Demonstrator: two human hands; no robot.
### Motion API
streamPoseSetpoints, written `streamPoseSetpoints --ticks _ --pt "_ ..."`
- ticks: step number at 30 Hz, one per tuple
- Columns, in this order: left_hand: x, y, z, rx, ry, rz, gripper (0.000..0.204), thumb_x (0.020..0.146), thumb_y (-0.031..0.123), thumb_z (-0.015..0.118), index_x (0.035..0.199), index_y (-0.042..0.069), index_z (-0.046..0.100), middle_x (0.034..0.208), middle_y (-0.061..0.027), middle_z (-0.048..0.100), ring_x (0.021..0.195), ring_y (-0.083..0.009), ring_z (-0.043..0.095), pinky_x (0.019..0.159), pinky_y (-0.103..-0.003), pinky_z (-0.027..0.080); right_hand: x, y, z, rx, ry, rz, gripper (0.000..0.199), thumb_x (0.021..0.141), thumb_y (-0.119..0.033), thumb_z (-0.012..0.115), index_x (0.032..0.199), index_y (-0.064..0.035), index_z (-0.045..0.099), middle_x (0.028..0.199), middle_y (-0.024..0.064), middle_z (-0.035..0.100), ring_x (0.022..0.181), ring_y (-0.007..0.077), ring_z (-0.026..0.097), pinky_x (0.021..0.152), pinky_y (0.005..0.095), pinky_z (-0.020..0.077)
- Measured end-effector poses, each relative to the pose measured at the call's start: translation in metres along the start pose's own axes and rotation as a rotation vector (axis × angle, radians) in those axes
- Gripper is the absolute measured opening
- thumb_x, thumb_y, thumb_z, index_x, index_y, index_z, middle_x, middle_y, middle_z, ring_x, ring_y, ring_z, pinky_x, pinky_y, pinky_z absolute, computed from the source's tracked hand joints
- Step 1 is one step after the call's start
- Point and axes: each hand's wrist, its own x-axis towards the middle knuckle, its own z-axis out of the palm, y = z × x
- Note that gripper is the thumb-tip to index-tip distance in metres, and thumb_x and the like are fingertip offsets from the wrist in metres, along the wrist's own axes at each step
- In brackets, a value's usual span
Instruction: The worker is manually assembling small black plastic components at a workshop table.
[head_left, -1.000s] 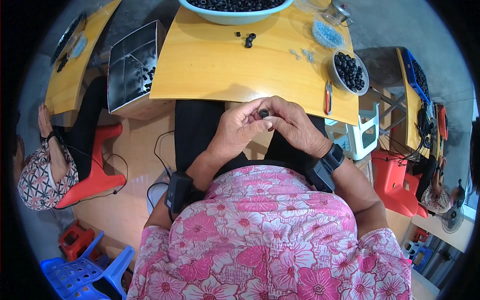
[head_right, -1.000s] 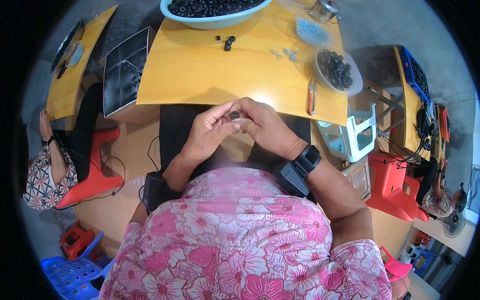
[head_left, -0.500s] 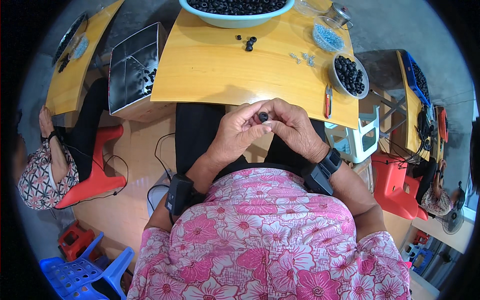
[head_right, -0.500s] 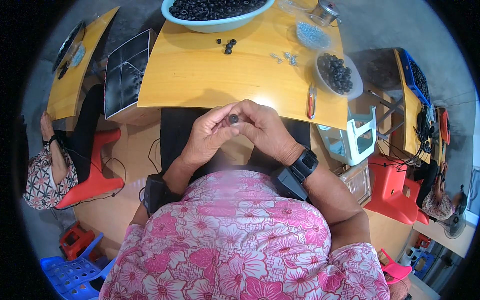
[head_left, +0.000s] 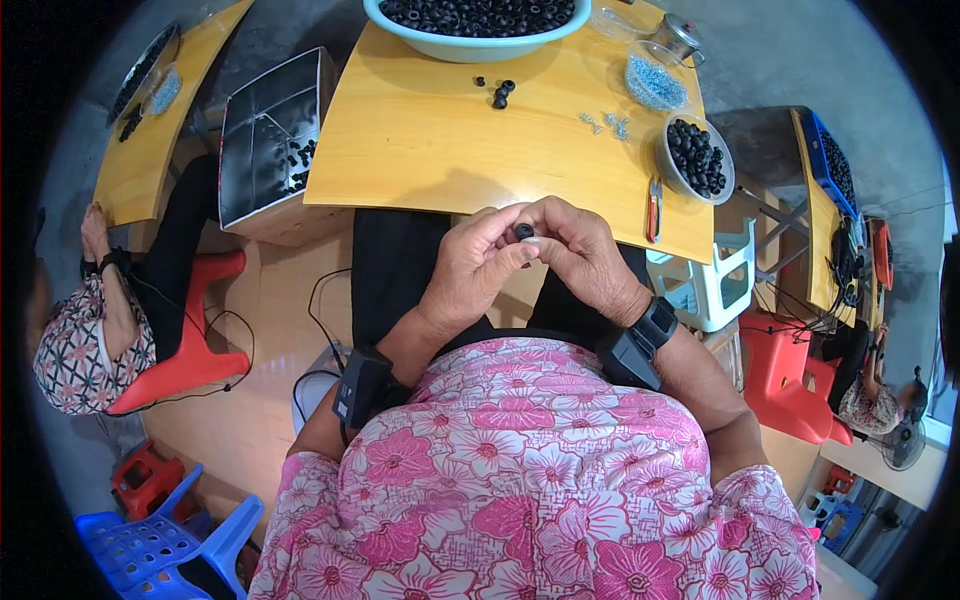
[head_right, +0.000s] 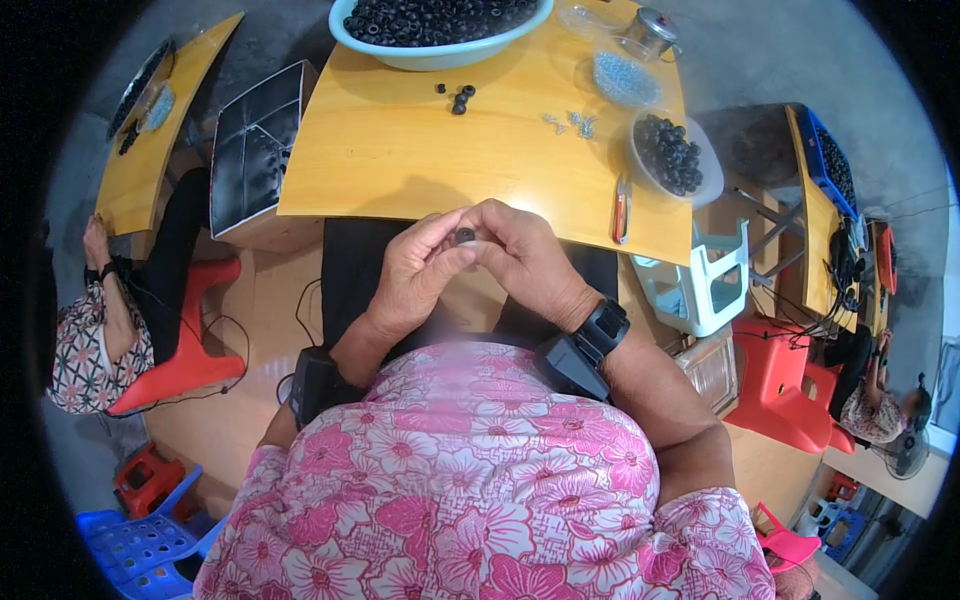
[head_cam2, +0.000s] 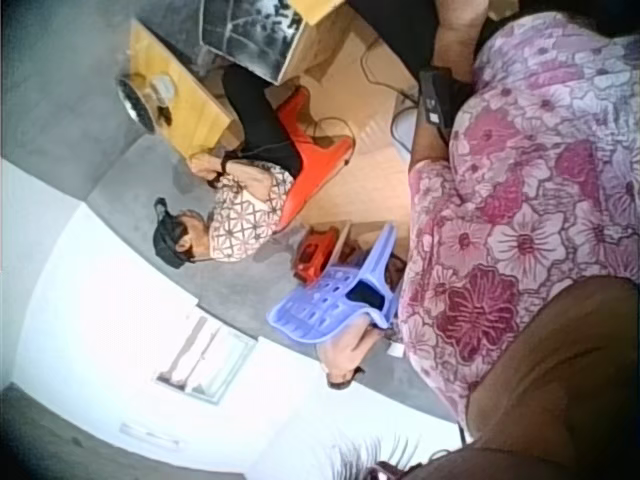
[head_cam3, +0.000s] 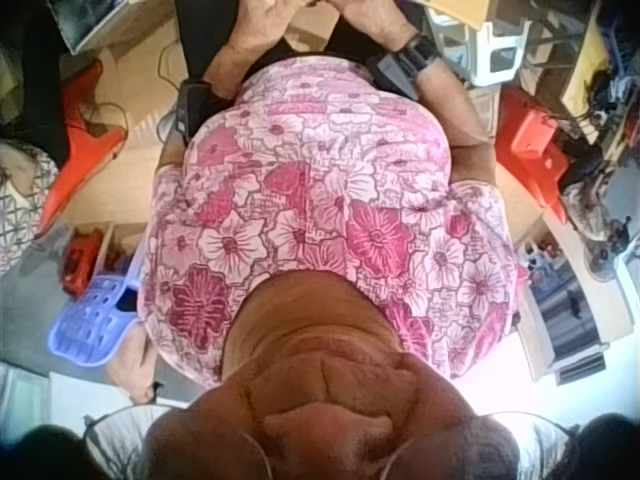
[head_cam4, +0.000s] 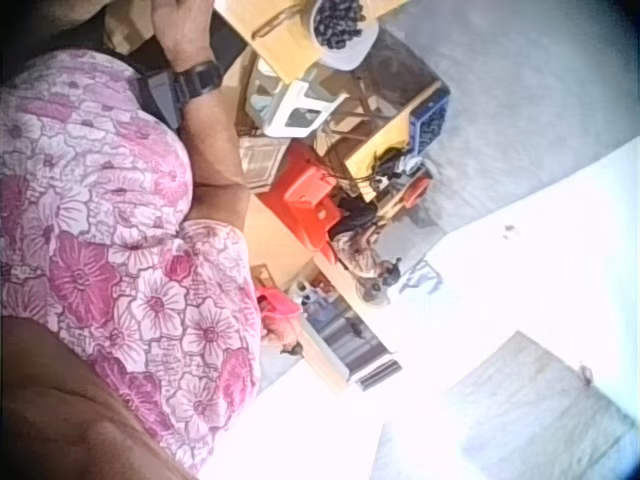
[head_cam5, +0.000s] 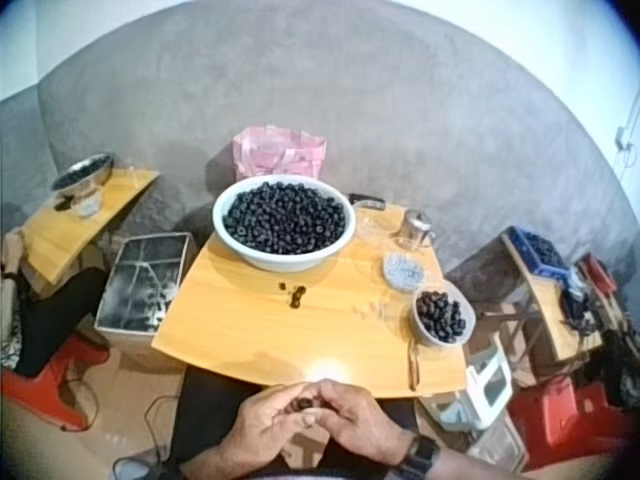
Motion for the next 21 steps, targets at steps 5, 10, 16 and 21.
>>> streamPoseSetpoints --ticks 5,10,16,21 --pt "0.001 -0.004 0.000 -0.098 0.008 -0.019 0.041 0.091 0.012 0.063 0.126 -0.005 0.052 0.099 -0.0024 0.055 0.088 -0.0076 0.052 0.080 -0.021 0.045 0.001 0.000 0.000 -0.030 0.034 -0.044 0.013 0.084 -0.002 0.058 0.097 0.0012 0.056 0.082 0.0092 0.060 0.076 0.0160 0.056 0.071 0.0285 0.0468" --pt "0.001 -0.009 -0.002 -0.100 -0.046 -0.052 0.038 0.093 0.013 0.062 0.125 -0.005 0.052 0.103 -0.0020 0.056 0.090 -0.0063 0.051 0.083 -0.021 0.043 0.001 0.001 -0.001 -0.046 -0.002 -0.012 0.014 0.084 -0.002 0.058 0.097 0.0013 0.056 0.081 0.0090 0.060 0.076 0.0160 0.056 0.072 0.0289 0.0468" --pt "-0.001 -0.009 0.000 -0.063 -0.016 -0.064 0.037 0.093 0.013 0.060 0.125 -0.005 0.052 0.101 -0.0025 0.057 0.090 -0.0076 0.053 0.081 -0.022 0.045 0.001 0.006 0.003 -0.025 0.009 0.033 0.014 0.084 -0.001 0.058 0.098 0.0015 0.056 0.080 0.0083 0.059 0.077 0.0143 0.056 0.071 0.0281 0.0473" --pt "-0.002 -0.012 0.001 -0.162 0.009 -0.082 0.040 0.095 0.015 0.058 0.129 -0.004 0.051 0.102 -0.0034 0.058 0.089 -0.0085 0.054 0.080 -0.023 0.046 0.003 0.009 0.007 0.051 0.021 0.030 0.015 0.086 -0.002 0.059 0.099 0.0019 0.055 0.082 0.0076 0.058 0.077 0.0124 0.057 0.070 0.0268 0.0478"
